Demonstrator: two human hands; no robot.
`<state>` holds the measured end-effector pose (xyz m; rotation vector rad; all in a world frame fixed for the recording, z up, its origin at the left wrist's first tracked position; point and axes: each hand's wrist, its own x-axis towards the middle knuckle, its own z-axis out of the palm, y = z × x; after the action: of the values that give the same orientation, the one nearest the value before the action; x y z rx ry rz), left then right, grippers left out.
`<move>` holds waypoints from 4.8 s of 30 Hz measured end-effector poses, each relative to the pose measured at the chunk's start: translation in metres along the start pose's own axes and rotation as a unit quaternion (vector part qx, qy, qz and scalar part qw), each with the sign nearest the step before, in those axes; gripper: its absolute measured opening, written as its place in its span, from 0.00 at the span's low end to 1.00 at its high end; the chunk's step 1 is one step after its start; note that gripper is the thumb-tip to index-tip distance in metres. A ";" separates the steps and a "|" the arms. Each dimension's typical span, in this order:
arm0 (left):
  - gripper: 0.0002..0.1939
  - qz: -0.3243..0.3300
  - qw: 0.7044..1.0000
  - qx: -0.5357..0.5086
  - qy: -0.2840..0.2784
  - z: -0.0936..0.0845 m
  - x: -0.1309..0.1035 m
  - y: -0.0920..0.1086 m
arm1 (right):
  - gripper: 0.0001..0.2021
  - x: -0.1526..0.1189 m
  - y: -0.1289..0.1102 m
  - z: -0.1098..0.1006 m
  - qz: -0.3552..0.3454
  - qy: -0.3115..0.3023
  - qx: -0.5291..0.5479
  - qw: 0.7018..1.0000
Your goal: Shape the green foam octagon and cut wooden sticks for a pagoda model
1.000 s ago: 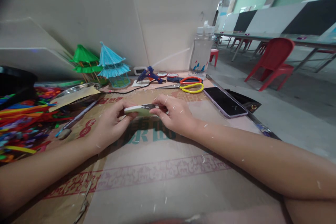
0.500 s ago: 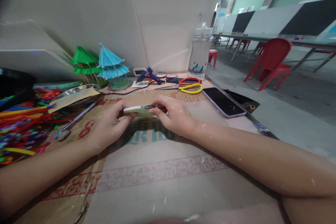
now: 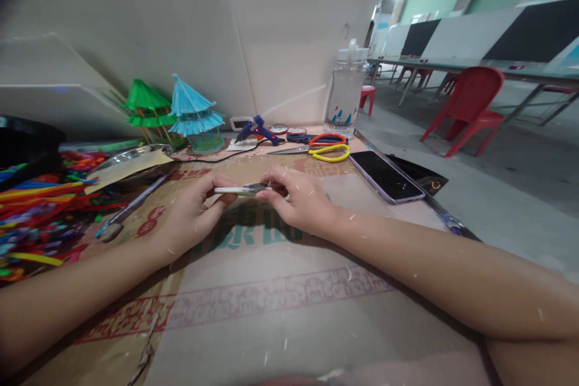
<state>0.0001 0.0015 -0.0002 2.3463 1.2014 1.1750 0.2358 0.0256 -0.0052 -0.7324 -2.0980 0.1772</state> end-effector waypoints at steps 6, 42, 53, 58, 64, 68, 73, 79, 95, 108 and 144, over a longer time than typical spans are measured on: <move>0.07 0.013 1.000 0.009 -0.008 0.000 -0.001 -0.001 | 0.05 0.000 -0.002 -0.001 -0.013 -0.004 0.005 1.000; 0.06 -0.006 1.000 -0.003 -0.004 0.000 0.000 -0.002 | 0.05 0.001 -0.002 -0.001 -0.002 -0.015 -0.001 1.000; 0.04 -0.035 0.999 -0.006 0.001 0.001 0.001 -0.001 | 0.06 0.001 -0.001 0.001 0.039 -0.005 0.023 0.999; 0.10 -0.144 0.973 -0.165 0.074 0.002 0.014 -0.025 | 0.09 0.014 0.008 -0.010 0.112 0.031 0.002 0.993; 0.18 -0.289 0.894 -0.329 0.089 0.004 0.029 -0.051 | 0.12 0.027 0.038 -0.018 0.164 -0.052 -0.072 0.982; 0.19 -0.291 0.885 -0.348 0.108 0.005 0.030 -0.050 | 0.09 0.018 -0.001 -0.010 0.087 -0.203 0.042 0.974; 0.19 -0.291 0.882 -0.354 0.114 0.005 0.029 -0.048 | 0.19 0.011 -0.065 -0.018 0.027 -0.462 0.276 0.842; 0.22 -0.274 0.894 -0.340 0.104 0.007 0.029 -0.051 | 0.18 0.021 -0.028 -0.023 0.109 -0.283 0.164 0.939; 0.06 -0.074 0.993 -0.090 0.027 0.003 0.003 -0.012 | 0.26 0.008 0.001 -0.008 0.059 0.028 0.039 0.997; 0.07 0.097 0.993 0.069 -0.027 -0.002 0.000 -0.006 | 0.13 0.008 -0.028 0.003 0.188 -0.033 0.200 0.961; 0.06 0.041 0.998 0.041 0.035 -0.005 0.005 0.002 | 0.14 0.005 -0.005 -0.003 0.026 0.012 -0.004 1.000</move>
<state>-0.0011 0.0041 0.0070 2.4559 1.2083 1.2680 0.2337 0.0242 0.0016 -0.7902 -2.0593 0.1871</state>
